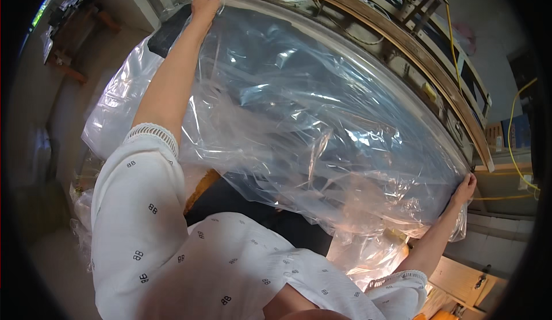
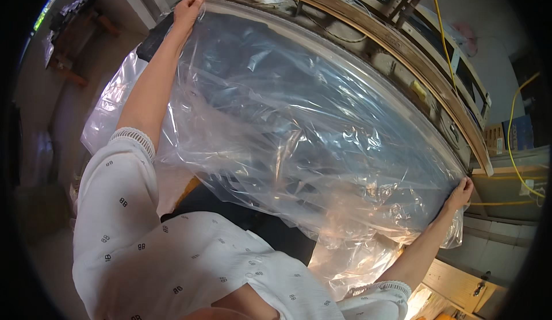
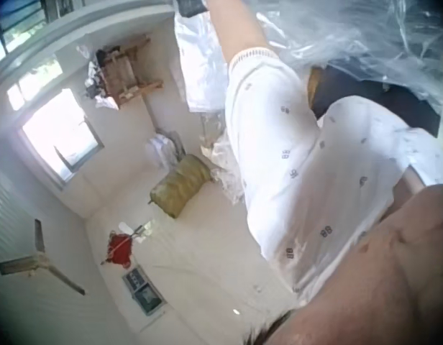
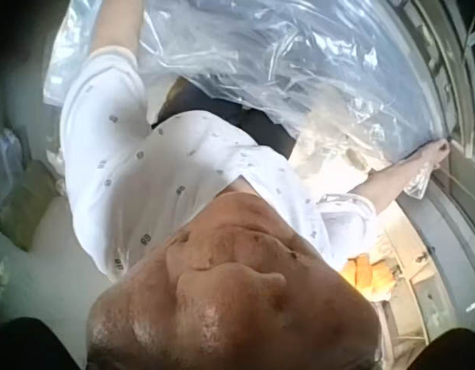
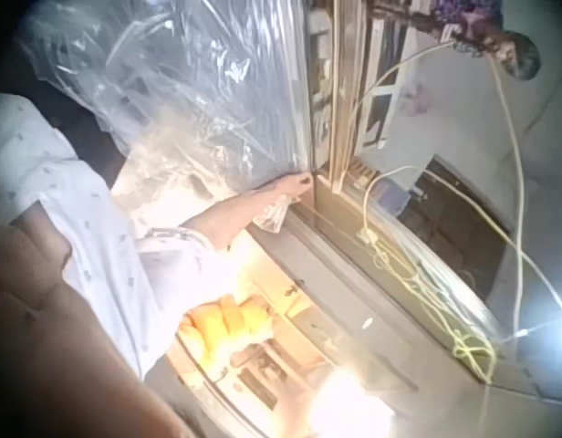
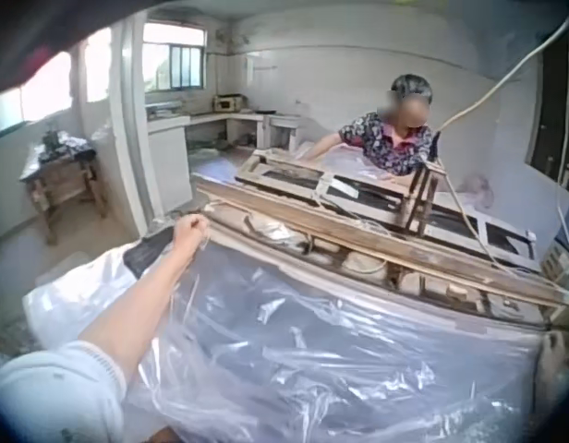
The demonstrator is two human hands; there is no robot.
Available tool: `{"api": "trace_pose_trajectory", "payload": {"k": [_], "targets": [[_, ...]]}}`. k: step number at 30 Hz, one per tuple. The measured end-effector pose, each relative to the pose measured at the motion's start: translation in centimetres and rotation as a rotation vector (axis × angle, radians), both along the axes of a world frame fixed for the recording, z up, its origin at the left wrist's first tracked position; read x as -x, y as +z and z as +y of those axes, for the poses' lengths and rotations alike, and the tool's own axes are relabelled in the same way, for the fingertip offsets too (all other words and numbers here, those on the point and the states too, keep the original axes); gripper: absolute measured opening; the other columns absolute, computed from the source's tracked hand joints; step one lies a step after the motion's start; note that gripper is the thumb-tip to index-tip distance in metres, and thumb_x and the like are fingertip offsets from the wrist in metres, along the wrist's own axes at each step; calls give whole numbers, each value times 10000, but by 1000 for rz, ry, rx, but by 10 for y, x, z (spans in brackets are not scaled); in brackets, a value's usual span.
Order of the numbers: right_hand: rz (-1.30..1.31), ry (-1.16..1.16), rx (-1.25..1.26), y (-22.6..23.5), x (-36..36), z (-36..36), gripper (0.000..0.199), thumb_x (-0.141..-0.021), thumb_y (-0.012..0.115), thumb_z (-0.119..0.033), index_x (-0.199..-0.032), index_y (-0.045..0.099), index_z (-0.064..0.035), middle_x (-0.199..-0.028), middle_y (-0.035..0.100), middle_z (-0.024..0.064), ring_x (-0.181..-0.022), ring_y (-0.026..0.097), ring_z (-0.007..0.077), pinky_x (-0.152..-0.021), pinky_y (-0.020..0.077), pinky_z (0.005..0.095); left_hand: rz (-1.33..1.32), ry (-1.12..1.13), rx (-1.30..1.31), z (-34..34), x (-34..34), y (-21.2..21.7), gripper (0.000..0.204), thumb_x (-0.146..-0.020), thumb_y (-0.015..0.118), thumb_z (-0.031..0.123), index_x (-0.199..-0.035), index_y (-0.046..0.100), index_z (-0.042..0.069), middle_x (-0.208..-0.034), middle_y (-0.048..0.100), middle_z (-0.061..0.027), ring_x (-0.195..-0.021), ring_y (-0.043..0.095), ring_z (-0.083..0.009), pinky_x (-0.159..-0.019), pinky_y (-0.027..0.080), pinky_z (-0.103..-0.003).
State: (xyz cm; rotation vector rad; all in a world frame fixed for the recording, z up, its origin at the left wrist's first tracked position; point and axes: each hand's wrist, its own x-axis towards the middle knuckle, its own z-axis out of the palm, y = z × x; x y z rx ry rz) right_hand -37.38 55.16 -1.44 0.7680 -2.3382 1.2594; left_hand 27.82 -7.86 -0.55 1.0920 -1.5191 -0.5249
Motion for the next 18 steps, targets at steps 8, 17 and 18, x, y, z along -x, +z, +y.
{"api": "trace_pose_trajectory", "payload": {"k": [8, 17, 18], "targets": [[21, -100, -161, 1, 25, -17, 265, -830, 558, -243, -899, 546, 13, -842, 555, 63, -771, 486, 160, -739, 398, 277, -89, -23, 5, -29, 23, -11, 238, -720, 623, 245, -846, 671, 49, -863, 593, -97, -807, 561, -230, -753, 422, -324], [27, -264, -92, 8, 34, -18, 243, -797, 558, -173, -859, 535, 61, -906, 538, 120, -812, 477, 191, -740, 406, 316, 404, 130, -209, -25, 16, 8, 251, -776, 536, 124, -942, 513, -62, -905, 548, -164, -821, 571, -272, -769, 477, -344], [-108, -214, 38, 9, 41, -16, 236, -801, 540, -157, -879, 541, 66, -940, 537, 128, -842, 483, 197, -747, 408, 320, 1015, -67, -412, -32, 6, 8, 251, -816, 464, 59, -1008, 438, -101, -905, 533, -158, -838, 576, -267, -792, 497, -337]]}}
